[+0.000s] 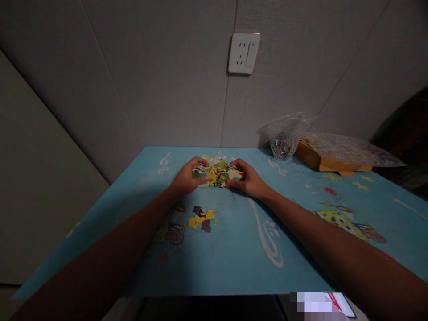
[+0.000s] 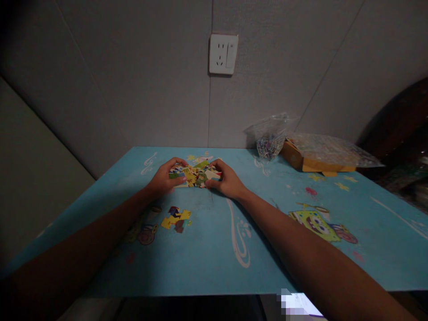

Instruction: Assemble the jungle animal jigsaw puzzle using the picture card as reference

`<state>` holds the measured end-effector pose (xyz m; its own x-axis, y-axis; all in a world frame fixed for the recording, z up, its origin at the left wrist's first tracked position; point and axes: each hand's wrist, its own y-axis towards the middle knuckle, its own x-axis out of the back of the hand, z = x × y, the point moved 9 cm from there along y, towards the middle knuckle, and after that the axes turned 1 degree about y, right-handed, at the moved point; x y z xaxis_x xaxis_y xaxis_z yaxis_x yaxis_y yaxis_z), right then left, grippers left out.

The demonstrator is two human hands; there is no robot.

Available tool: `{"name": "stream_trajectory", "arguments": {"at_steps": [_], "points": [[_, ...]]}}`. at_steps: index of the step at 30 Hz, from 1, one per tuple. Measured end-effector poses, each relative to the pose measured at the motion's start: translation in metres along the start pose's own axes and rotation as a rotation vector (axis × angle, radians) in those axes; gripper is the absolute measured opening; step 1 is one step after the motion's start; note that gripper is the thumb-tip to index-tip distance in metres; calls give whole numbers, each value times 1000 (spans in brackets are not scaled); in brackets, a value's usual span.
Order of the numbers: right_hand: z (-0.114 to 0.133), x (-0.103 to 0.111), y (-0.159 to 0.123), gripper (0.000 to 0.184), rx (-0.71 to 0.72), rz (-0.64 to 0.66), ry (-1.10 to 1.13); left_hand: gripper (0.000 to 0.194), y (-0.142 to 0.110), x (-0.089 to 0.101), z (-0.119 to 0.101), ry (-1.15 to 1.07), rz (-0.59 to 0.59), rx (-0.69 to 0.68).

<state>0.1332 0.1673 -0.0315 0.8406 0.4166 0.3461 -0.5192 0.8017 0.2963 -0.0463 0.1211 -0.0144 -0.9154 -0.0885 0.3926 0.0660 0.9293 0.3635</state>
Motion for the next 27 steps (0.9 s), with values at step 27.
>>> {"name": "stream_trajectory", "arguments": {"at_steps": [27], "points": [[35, -8, -3, 42, 229, -62, -294, 43, -1, -7, -2, 175, -40, -79]]}}
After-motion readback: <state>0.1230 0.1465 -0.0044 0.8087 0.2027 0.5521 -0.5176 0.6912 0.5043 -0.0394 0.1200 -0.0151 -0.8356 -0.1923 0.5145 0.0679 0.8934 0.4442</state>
